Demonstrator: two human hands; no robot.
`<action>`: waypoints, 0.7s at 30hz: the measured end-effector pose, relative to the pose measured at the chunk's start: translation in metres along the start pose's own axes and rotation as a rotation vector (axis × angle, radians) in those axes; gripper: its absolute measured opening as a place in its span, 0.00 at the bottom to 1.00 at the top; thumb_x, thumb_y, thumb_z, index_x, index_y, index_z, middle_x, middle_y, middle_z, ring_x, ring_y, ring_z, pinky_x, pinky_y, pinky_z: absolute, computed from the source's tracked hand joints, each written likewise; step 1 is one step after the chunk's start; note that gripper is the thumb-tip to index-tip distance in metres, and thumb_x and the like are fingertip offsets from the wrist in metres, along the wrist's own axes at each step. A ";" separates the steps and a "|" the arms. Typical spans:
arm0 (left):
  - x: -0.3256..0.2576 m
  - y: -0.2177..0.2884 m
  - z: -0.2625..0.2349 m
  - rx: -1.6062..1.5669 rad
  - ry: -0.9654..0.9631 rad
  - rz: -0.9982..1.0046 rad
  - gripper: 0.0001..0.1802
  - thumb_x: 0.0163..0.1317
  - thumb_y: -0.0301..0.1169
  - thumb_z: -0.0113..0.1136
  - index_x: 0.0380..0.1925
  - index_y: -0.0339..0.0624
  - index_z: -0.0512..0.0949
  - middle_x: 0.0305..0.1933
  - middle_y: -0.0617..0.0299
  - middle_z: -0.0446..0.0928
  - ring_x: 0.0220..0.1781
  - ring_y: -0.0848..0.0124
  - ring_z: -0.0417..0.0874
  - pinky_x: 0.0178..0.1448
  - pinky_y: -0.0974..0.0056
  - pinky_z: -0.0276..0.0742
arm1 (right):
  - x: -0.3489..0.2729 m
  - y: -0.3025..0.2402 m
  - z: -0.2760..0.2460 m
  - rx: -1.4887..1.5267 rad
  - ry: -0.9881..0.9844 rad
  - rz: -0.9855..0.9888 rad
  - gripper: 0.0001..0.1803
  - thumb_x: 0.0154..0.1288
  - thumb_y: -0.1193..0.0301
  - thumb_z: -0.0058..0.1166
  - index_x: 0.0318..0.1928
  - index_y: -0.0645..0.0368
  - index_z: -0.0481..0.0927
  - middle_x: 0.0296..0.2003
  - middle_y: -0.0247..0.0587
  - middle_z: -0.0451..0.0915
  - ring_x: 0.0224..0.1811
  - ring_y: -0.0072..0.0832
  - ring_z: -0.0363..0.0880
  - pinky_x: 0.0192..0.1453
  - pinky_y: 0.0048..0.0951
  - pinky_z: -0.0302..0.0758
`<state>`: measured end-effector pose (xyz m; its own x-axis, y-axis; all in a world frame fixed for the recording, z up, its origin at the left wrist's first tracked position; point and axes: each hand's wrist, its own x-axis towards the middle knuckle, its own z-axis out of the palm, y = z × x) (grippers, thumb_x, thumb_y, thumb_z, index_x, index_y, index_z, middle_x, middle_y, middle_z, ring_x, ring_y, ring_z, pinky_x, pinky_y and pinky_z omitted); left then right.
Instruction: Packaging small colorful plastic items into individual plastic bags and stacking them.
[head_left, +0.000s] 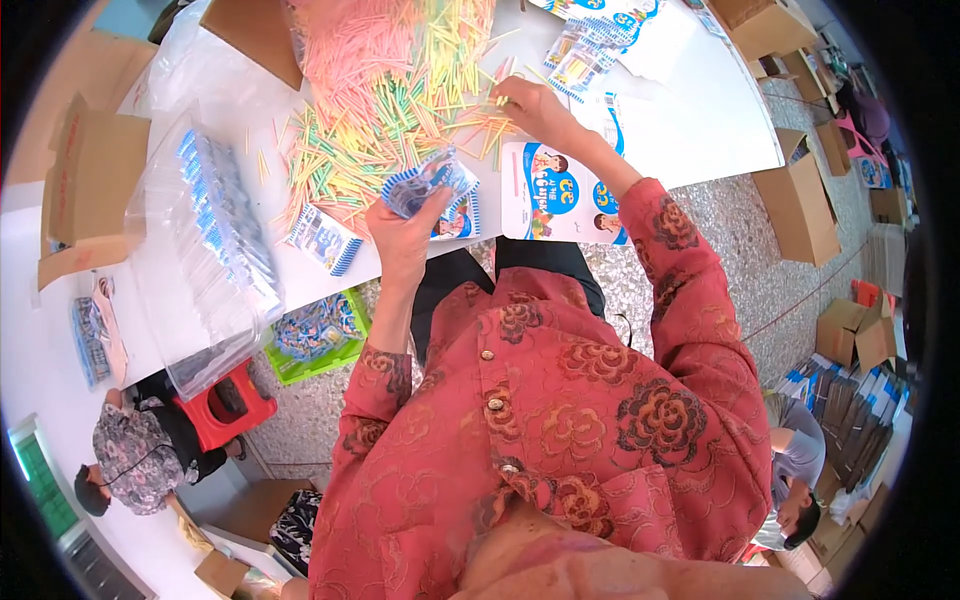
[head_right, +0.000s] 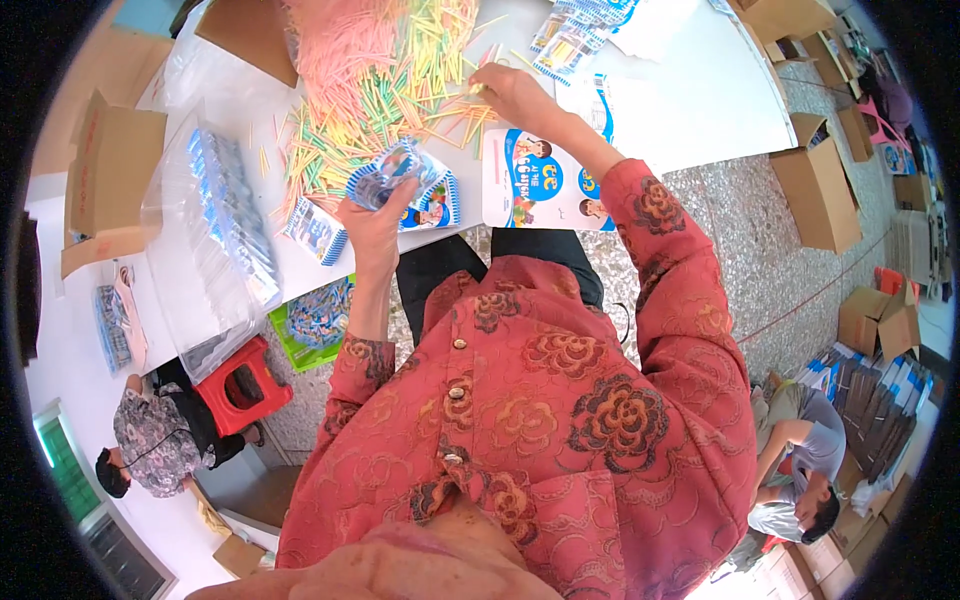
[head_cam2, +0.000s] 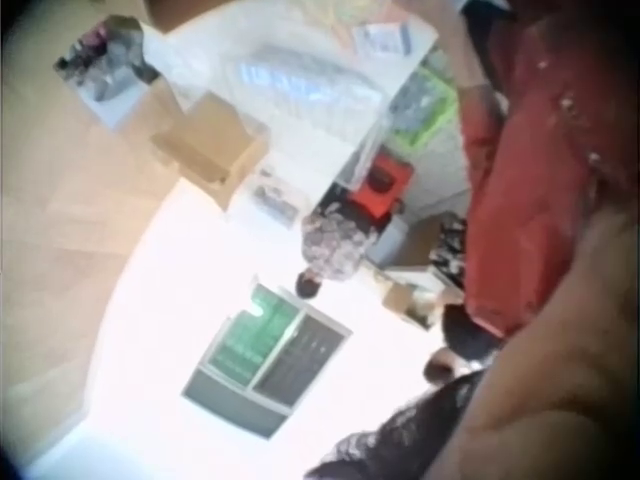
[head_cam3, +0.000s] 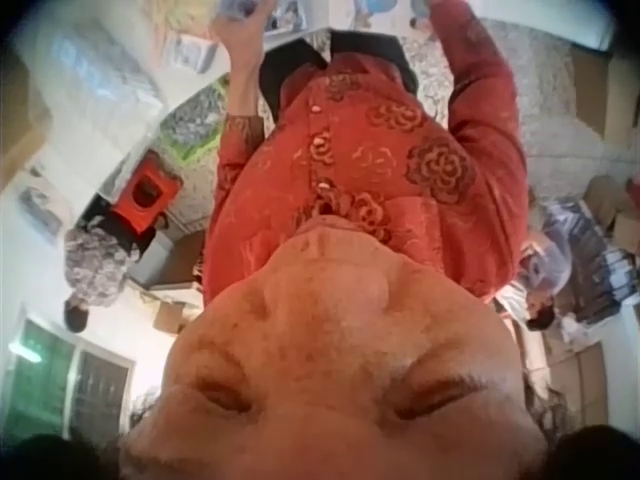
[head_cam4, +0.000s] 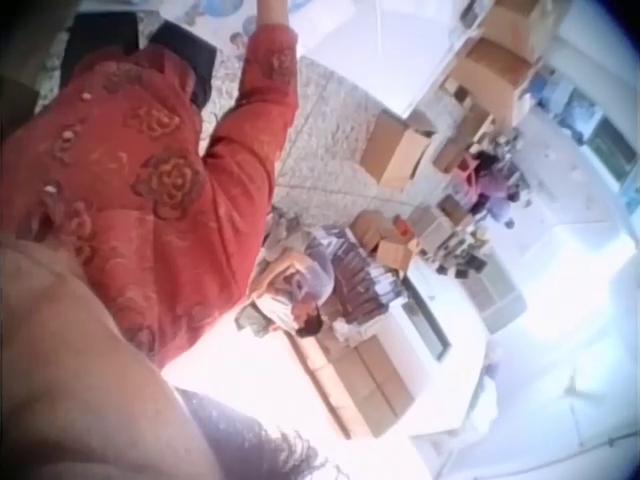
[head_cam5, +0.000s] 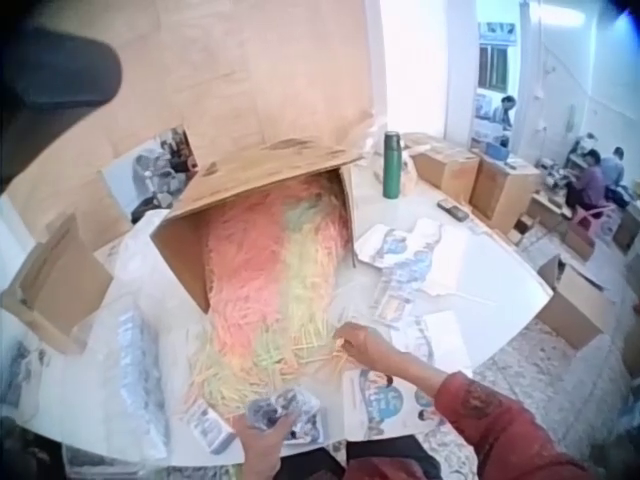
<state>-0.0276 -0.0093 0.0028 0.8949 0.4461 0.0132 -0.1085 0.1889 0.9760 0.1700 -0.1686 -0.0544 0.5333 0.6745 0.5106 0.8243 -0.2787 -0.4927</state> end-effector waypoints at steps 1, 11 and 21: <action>0.001 0.000 0.001 -0.005 -0.006 -0.018 0.14 0.50 0.22 0.64 0.39 0.33 0.79 0.34 0.65 0.80 0.32 0.80 0.78 0.39 0.74 0.72 | 0.001 0.001 -0.001 0.041 -0.019 0.202 0.08 0.58 0.75 0.51 0.39 0.61 0.76 0.29 0.44 0.77 0.30 0.33 0.75 0.35 0.29 0.71; 0.018 -0.015 0.013 0.084 0.006 0.010 0.07 0.50 0.24 0.65 0.31 0.36 0.80 0.26 0.67 0.79 0.23 0.83 0.75 0.24 0.77 0.70 | 0.037 -0.083 -0.067 1.128 -0.004 0.584 0.09 0.59 0.68 0.57 0.35 0.61 0.78 0.21 0.26 0.74 0.21 0.12 0.64 0.26 0.16 0.61; 0.025 -0.013 0.022 0.134 -0.049 -0.028 0.08 0.50 0.25 0.65 0.30 0.35 0.79 0.24 0.68 0.78 0.20 0.84 0.73 0.20 0.77 0.67 | 0.030 -0.095 -0.064 0.960 -0.163 0.572 0.08 0.58 0.68 0.58 0.34 0.60 0.80 0.21 0.29 0.74 0.21 0.13 0.67 0.24 0.17 0.63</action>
<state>0.0059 -0.0201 -0.0048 0.9173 0.3980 -0.0065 -0.0279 0.0806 0.9964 0.1197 -0.1656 0.0533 0.6966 0.7169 -0.0270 -0.0578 0.0185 -0.9982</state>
